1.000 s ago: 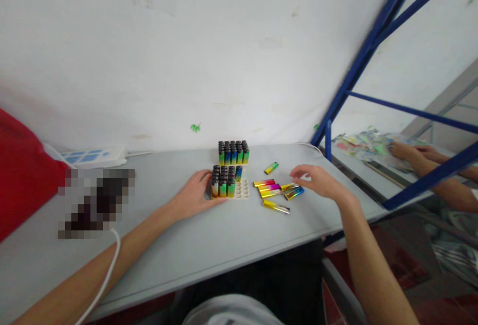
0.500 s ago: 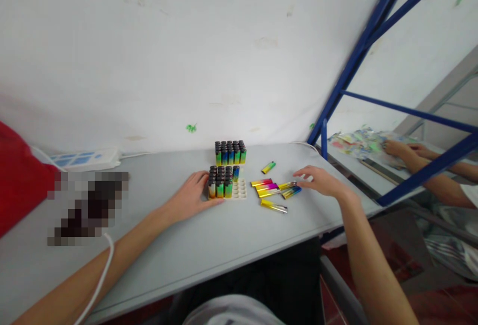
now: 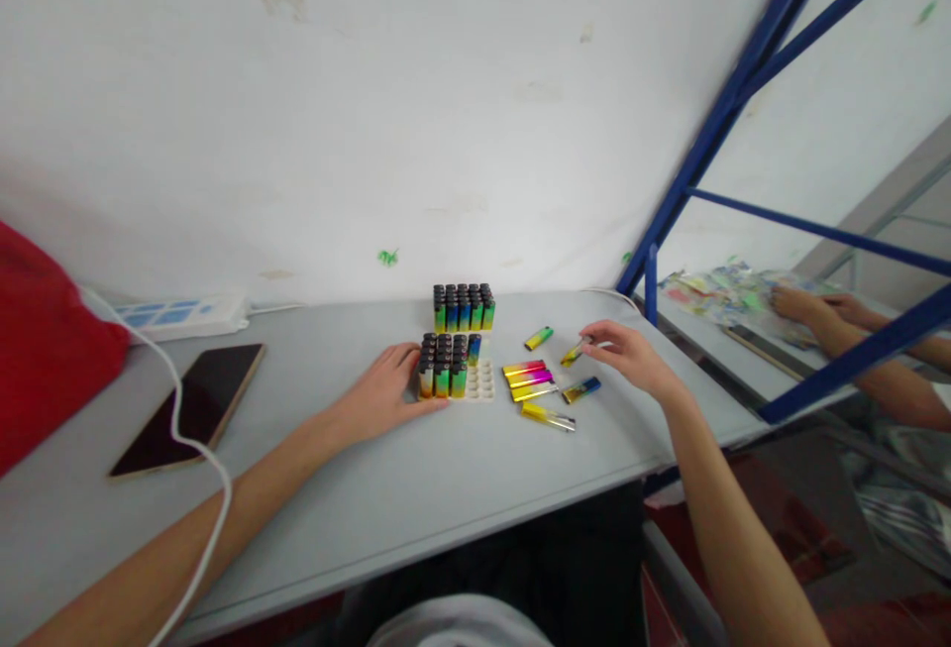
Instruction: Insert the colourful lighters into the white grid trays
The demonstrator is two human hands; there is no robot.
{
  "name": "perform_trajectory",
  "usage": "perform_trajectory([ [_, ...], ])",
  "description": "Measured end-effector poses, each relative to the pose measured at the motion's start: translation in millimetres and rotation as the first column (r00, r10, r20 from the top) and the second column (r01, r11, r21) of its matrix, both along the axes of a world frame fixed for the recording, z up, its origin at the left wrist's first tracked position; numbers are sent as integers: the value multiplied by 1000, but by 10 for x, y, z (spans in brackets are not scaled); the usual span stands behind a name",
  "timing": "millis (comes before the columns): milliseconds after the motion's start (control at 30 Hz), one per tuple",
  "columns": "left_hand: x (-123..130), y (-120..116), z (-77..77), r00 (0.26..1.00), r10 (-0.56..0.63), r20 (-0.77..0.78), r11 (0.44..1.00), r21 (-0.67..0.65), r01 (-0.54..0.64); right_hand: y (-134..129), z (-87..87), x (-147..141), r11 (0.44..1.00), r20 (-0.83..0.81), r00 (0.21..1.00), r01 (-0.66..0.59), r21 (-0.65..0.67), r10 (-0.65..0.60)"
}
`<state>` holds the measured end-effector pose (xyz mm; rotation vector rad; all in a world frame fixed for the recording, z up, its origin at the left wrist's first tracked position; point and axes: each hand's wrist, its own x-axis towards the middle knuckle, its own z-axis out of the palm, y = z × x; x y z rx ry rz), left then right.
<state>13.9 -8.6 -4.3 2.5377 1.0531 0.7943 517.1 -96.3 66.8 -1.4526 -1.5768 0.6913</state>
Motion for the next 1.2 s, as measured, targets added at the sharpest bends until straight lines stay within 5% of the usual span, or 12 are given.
perform_trajectory([
  [167,3,-2,10,1000,-6,15,1000,-8,6,30,33,-477,991,-503,862,109,73,-57],
  [300,-1,-18,28,1000,1,12,1000,-11,0,-34,95,-963,999,-720,692,-41,26,47],
  [433,14,-39,50,1000,-5,5,1000,-18,5,-113,95,-1350,984,-711,694,-179,-12,117],
  [633,22,-27,42,1000,-13,-1,1000,-20,13,-116,-69,-1759,990,-663,746,-131,-62,57],
  [933,17,-36,42,1000,-25,-6,1000,13,25,-113,-89,-1918,951,-706,707,-183,-248,-48],
  [1200,22,-50,42,1000,-10,11,1000,-19,10,-77,-181,-1968,993,-656,754,-103,-64,36],
])
